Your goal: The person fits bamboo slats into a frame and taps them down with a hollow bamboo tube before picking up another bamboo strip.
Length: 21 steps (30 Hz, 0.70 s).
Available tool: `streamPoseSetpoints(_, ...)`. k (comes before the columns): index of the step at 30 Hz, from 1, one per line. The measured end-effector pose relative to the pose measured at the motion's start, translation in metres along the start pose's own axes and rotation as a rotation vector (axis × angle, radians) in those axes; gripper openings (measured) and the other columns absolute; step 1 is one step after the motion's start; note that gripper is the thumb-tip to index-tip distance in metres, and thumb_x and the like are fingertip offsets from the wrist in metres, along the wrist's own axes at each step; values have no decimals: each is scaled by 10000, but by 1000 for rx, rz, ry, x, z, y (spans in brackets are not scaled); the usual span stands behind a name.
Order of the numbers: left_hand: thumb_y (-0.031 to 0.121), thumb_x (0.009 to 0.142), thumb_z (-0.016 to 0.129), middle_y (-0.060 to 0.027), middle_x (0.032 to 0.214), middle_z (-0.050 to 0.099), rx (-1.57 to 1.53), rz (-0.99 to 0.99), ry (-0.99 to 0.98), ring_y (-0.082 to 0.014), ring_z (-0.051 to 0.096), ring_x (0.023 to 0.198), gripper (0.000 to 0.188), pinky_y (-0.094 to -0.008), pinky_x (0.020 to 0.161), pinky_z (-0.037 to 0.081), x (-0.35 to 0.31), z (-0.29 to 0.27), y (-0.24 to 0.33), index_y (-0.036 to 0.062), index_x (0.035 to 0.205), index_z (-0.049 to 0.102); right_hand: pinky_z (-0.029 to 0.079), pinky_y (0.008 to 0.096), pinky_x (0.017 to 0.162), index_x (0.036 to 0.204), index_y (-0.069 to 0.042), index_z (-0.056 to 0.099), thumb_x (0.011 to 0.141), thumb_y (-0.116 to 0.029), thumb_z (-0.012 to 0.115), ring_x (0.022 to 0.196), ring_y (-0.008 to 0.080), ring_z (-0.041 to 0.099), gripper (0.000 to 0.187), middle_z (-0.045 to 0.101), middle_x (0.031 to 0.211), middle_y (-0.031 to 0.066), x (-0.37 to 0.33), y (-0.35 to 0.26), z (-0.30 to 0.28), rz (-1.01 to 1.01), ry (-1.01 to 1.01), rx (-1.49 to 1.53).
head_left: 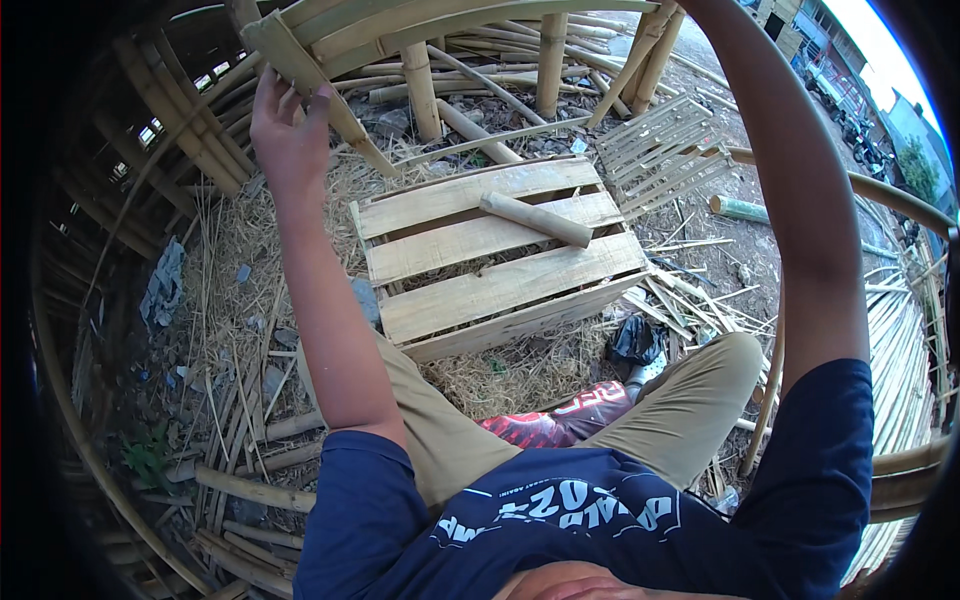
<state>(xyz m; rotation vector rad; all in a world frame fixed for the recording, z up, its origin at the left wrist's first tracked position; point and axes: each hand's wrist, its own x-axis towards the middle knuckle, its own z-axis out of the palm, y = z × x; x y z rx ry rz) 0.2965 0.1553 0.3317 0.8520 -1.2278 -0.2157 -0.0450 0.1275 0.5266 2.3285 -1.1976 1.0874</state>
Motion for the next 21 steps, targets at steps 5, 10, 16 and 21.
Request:
streamPoseSetpoints(5,-2,937,699,-134,1340,649,65,-19,-49,-248,640,1244,649,-381,1026,533,3,-3,14,23,1541,462,530,389,735,1035,-3,707,840,-165,862,762,205,674,298,702,818,150,2,4,-5,-52,27,-6)
streamPoseSetpoints(10,-26,947,667,-146,1325,668,147,-18,-198,-234,690,1160,671,-385,987,555,-3,4,-8,71,1571,440,536,422,744,957,-19,710,842,-153,824,790,283,697,210,711,840,172,-14,45,19,-88,20,-64)
streamPoseSetpoints(16,-20,920,715,-135,1329,681,311,56,-202,-217,712,1124,724,-361,937,574,-10,-1,-12,115,1578,445,529,458,756,966,-40,704,855,-116,738,860,340,693,139,712,895,198,-18,56,32,74,26,-79)
streamPoseSetpoints(21,88,972,723,-142,1381,644,142,-15,-151,-310,708,1128,698,-469,971,592,-28,14,-3,164,1598,422,549,444,864,1194,-101,742,866,-146,753,957,302,714,331,741,1006,194,-19,66,29,-131,18,44)
